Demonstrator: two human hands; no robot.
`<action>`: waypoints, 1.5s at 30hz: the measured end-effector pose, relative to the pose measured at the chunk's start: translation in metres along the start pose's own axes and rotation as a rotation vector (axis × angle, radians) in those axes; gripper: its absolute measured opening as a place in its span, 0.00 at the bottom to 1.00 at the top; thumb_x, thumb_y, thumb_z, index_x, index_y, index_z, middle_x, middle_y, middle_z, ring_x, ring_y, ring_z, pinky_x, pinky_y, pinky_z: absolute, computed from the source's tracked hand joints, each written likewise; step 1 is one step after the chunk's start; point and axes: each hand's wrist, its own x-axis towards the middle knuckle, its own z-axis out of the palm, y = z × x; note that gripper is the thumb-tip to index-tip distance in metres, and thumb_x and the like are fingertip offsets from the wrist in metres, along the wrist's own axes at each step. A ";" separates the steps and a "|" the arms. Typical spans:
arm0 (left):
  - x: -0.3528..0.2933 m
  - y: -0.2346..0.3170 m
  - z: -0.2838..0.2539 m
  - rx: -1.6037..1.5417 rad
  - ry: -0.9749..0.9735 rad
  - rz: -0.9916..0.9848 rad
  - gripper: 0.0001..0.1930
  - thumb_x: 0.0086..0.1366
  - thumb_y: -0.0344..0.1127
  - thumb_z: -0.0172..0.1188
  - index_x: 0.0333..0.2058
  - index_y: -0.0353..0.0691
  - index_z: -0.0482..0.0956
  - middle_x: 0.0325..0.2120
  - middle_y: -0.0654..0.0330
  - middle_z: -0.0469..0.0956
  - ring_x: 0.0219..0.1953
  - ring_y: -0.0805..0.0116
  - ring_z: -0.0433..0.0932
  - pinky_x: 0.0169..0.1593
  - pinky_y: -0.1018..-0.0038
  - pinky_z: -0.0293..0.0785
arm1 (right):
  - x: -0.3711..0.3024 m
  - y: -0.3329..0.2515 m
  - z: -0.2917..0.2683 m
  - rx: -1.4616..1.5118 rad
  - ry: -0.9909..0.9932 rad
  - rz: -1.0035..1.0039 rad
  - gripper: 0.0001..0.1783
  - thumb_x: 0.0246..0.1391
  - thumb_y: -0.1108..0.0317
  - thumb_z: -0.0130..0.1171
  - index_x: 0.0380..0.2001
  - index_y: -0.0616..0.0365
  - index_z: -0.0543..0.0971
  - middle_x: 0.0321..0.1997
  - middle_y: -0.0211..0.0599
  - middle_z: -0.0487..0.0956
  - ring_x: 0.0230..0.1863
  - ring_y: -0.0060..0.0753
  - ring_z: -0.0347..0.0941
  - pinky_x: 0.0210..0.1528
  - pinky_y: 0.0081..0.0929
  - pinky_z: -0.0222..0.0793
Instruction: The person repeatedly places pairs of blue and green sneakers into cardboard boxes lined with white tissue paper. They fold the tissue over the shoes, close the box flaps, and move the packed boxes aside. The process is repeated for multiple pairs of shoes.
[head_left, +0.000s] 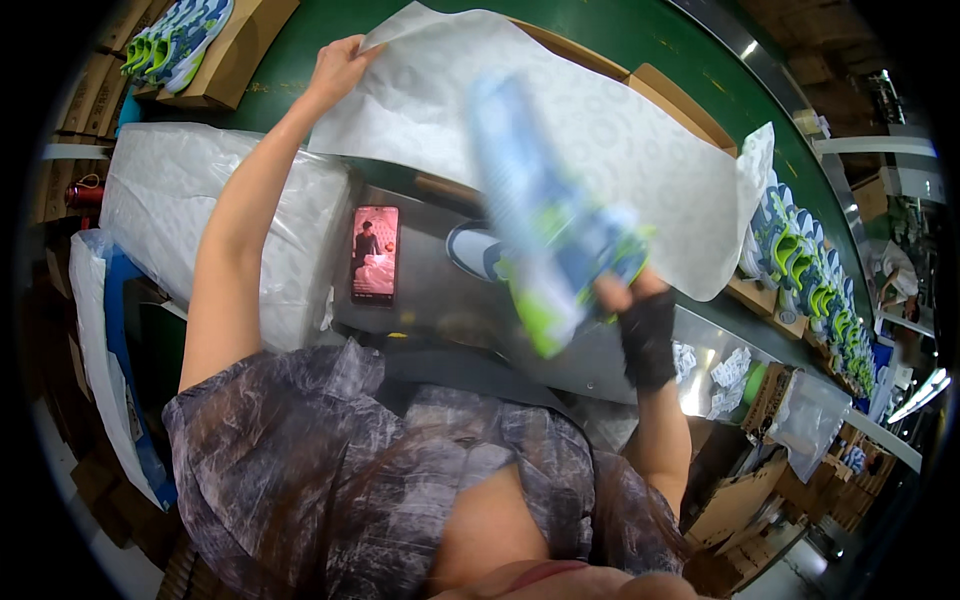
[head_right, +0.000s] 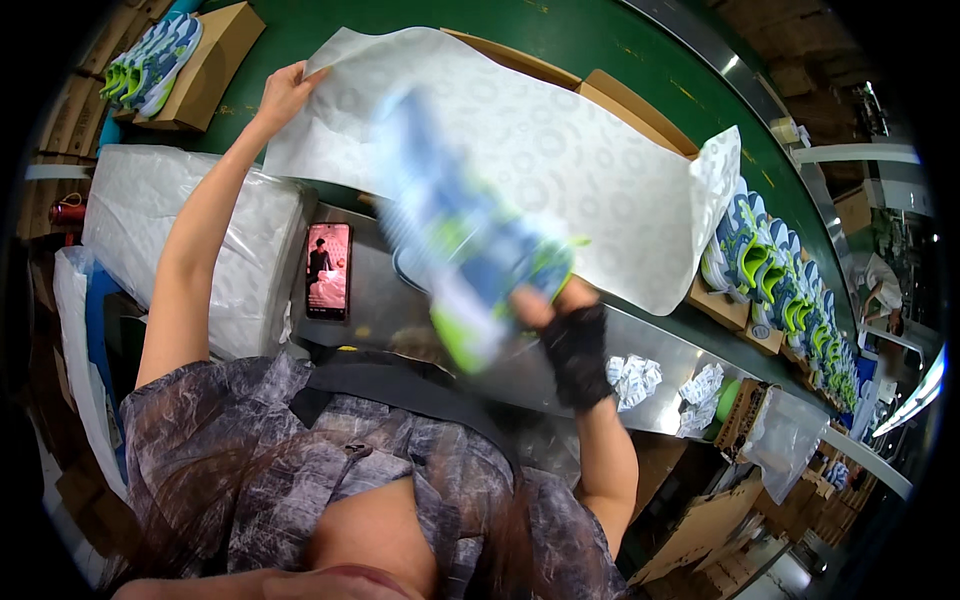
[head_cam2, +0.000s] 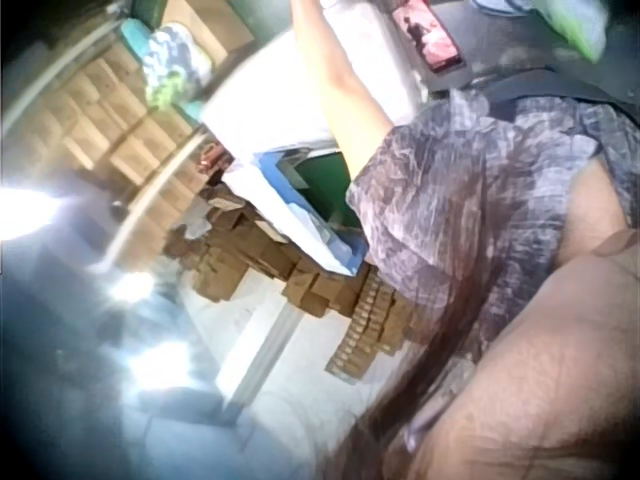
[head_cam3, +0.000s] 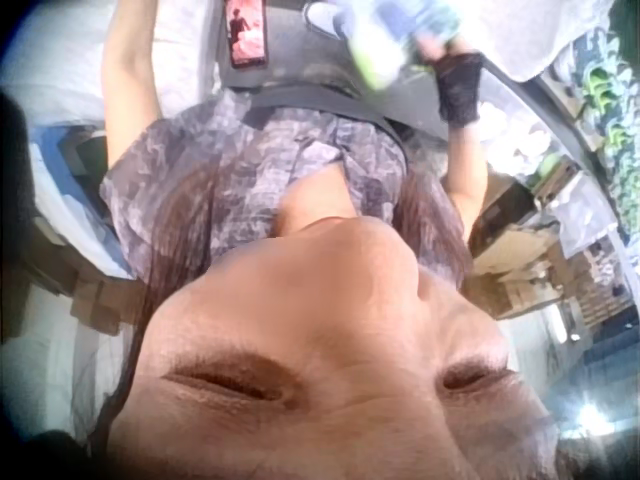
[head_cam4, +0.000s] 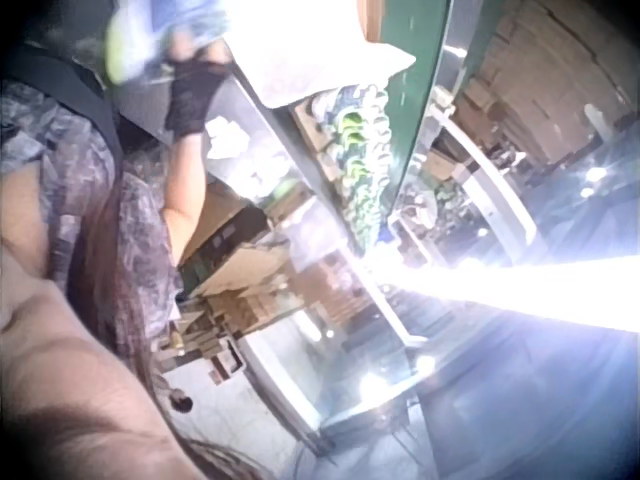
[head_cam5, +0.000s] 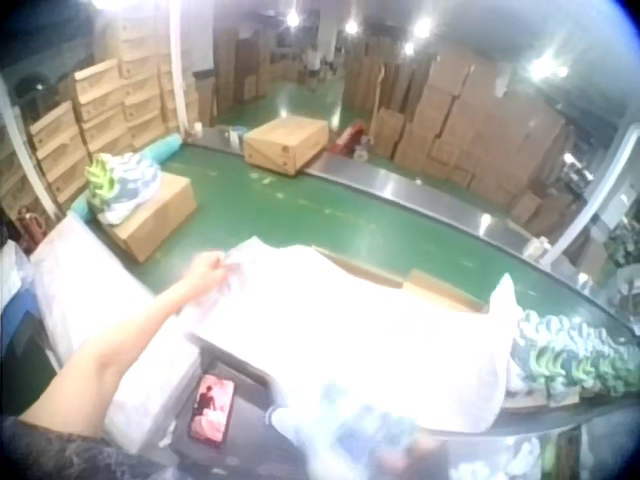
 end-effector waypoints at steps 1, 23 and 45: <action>0.002 -0.002 -0.011 0.060 0.006 0.000 0.16 0.53 0.46 0.60 0.28 0.37 0.78 0.18 0.62 0.76 0.24 0.74 0.73 0.31 0.76 0.68 | 0.022 -0.014 0.005 0.158 0.092 0.107 0.13 0.46 0.63 0.59 0.30 0.62 0.77 0.25 0.27 0.75 0.26 0.16 0.67 0.26 0.20 0.63; -0.071 0.082 0.138 0.347 -0.267 0.782 0.32 0.50 0.58 0.56 0.50 0.44 0.68 0.54 0.48 0.60 0.60 0.56 0.53 0.59 0.44 0.37 | 0.096 0.098 -0.019 0.488 0.620 0.063 0.43 0.51 0.63 0.50 0.62 0.50 0.36 0.56 0.50 0.60 0.52 0.51 0.66 0.45 0.36 0.67; -0.183 0.124 0.034 -0.767 -0.659 0.153 0.28 0.37 0.31 0.71 0.41 0.37 0.73 0.38 0.60 0.75 0.40 0.70 0.73 0.46 0.75 0.68 | -0.014 0.067 0.002 0.307 -0.105 0.174 0.20 0.49 0.73 0.50 0.48 0.66 0.68 0.44 0.43 0.74 0.43 0.30 0.71 0.42 0.24 0.68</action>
